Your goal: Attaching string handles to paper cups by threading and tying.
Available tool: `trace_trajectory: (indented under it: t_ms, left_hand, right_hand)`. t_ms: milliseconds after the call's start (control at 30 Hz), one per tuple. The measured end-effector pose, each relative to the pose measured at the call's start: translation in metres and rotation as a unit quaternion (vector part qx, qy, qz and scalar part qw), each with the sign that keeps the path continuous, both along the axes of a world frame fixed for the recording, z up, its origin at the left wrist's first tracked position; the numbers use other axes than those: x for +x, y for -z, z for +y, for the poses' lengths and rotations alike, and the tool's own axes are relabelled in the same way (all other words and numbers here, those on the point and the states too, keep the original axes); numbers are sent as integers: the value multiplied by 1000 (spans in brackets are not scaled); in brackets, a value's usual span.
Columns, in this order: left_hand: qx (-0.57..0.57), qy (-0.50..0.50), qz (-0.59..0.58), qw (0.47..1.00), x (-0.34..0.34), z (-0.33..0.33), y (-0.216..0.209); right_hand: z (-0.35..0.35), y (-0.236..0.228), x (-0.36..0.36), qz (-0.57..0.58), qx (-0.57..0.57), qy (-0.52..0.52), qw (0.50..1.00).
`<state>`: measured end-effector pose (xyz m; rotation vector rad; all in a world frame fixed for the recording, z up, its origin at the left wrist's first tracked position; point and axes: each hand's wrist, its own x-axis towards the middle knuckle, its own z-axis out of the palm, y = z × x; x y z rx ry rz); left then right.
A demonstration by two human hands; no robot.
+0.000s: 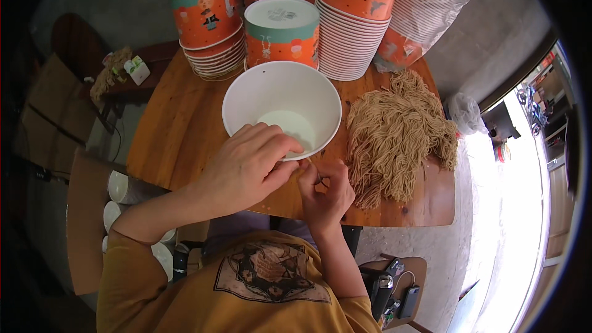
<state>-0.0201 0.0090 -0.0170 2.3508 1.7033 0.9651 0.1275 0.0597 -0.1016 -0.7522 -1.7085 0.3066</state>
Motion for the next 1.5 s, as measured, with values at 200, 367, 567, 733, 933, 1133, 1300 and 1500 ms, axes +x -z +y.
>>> trace_trajectory:
  t_ms: [200,367,567,733,933,1133,1300,1500]
  left_hand:
    - [-4,1,-11,1000,1,1,-2]
    - [-28,11,-19,999,-2,4,-5]
    - [-187,76,-58,978,-17,32,-23]
    - [-372,90,-69,921,-19,47,-32]
    - [-203,53,-100,973,-15,35,-18]
    - [-107,84,-154,979,-14,36,-16]
    - [-226,116,-320,913,-21,41,-9]
    - [-427,81,-498,750,-25,44,1]
  right_hand:
    - [1,1,-2,3,14,-2,1000]
    - [0,-3,-2,-15,-3,0,1000]
    - [0,-7,-1,-40,-1,11,999]
    - [-1,-8,-1,-47,-18,7,999]
    - [-4,-19,13,70,-244,-81,964]
    - [19,-43,16,18,-299,-168,939]
    - [26,-40,10,123,-408,-263,866]
    - [29,-54,5,142,-478,-309,810]
